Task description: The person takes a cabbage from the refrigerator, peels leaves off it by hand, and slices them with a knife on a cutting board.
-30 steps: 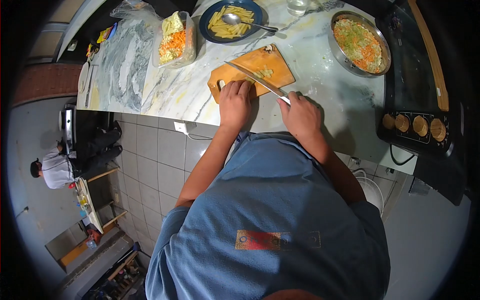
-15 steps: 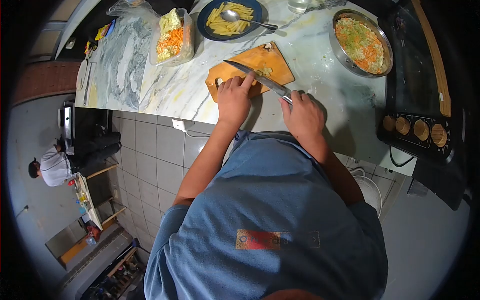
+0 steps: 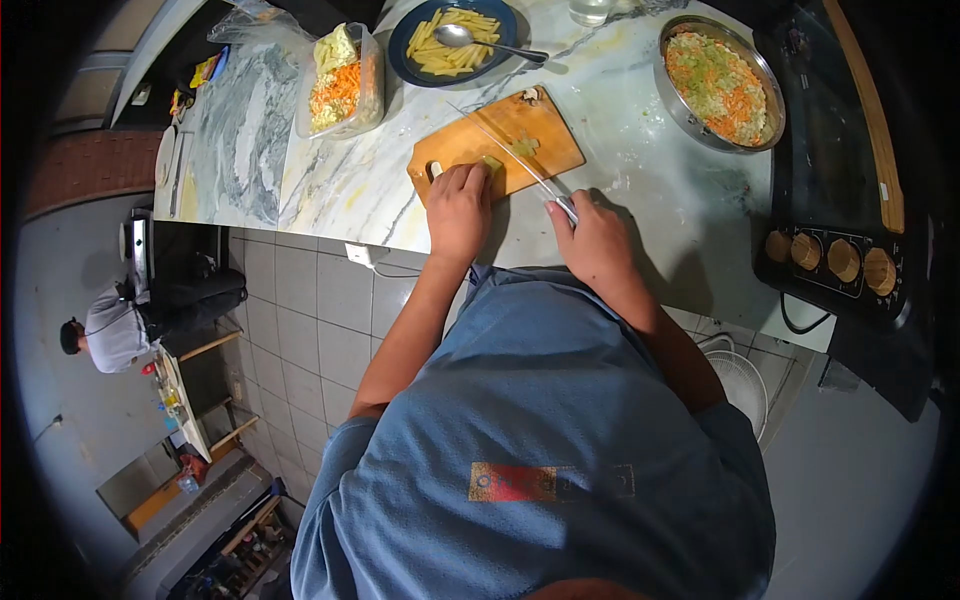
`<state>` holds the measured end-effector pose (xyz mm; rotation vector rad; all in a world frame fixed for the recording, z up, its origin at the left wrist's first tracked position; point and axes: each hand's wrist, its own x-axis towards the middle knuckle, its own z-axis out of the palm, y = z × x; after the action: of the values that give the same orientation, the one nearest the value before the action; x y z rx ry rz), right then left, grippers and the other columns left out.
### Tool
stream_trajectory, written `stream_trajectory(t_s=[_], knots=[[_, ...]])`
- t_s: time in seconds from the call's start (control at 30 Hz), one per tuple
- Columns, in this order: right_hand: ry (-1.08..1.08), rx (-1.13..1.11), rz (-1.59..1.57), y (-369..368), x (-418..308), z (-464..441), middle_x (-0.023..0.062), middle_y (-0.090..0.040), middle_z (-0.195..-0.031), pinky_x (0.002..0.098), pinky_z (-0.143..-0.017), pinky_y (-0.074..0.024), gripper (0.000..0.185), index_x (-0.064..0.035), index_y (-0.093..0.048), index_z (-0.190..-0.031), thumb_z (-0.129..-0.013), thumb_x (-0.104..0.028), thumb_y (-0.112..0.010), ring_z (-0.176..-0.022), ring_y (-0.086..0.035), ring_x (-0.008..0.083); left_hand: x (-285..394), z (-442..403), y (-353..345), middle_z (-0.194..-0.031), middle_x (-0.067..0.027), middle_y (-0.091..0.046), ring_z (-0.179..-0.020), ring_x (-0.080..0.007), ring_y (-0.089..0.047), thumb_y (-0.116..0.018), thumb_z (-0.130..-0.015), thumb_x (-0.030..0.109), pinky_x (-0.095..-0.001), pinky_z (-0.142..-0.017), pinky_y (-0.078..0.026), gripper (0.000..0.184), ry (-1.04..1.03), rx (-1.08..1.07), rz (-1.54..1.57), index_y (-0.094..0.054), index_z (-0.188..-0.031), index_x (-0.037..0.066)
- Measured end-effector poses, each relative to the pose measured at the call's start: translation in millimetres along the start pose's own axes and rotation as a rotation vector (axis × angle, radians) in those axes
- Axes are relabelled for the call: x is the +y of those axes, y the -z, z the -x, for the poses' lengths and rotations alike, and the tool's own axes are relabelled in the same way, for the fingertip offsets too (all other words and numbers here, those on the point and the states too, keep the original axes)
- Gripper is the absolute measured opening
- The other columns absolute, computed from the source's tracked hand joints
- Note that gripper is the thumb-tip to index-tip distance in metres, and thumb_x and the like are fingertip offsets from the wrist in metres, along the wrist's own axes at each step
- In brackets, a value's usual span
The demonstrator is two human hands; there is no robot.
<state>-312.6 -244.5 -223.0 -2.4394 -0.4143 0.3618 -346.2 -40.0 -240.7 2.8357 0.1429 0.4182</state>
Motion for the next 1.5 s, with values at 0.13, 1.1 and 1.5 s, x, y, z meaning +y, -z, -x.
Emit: stream_trajectory(t_s=[0.13, 1.1, 1.5], knots=[[0.041, -0.036, -0.060, -2.5, -3.4, 0.0, 0.0257, -0.067, -0.076, 0.0569, -0.071, -0.0504, 0.041, -0.0002, -0.058, -0.096, -0.102, -0.040, -0.049, -0.076, -0.065, 0.0482, -2.6, 1.5, 0.0, -0.104, -0.0117, -0.069, -0.098, -0.0308, -0.064, -0.066, -0.086, 0.008, -0.0408, -0.089, -0.048, 0.021, -0.051, 0.087, 0.037, -0.069, -0.106, 0.002], [0.016, -0.239, 0.104, 0.3, -9.7, -12.7, 0.0267, -0.068, -0.081, 0.0591, -0.071, -0.0503, 0.033, -0.0014, -0.054, -0.099, -0.103, -0.034, -0.050, -0.078, -0.066, 0.0488, -4.0, 2.3, -6.4, -0.102, -0.0128, -0.071, -0.101, -0.0313, -0.065, -0.070, -0.078, 0.003, -0.0426, -0.090, -0.049, 0.020, -0.049, 0.174, 0.114, -0.071, -0.098, 0.002], [-0.052, -0.323, 0.151, 8.2, -23.2, -18.7, 0.0268, -0.069, -0.086, 0.0571, -0.074, -0.0516, 0.034, -0.0005, -0.053, -0.103, -0.103, -0.034, -0.051, -0.084, -0.068, 0.0475, -1.5, 1.8, -4.5, -0.099, -0.0102, -0.072, -0.099, -0.0297, -0.066, -0.072, -0.079, 0.002, -0.0412, -0.088, -0.050, 0.016, -0.002, 0.185, 0.167, -0.072, -0.095, 0.004]])
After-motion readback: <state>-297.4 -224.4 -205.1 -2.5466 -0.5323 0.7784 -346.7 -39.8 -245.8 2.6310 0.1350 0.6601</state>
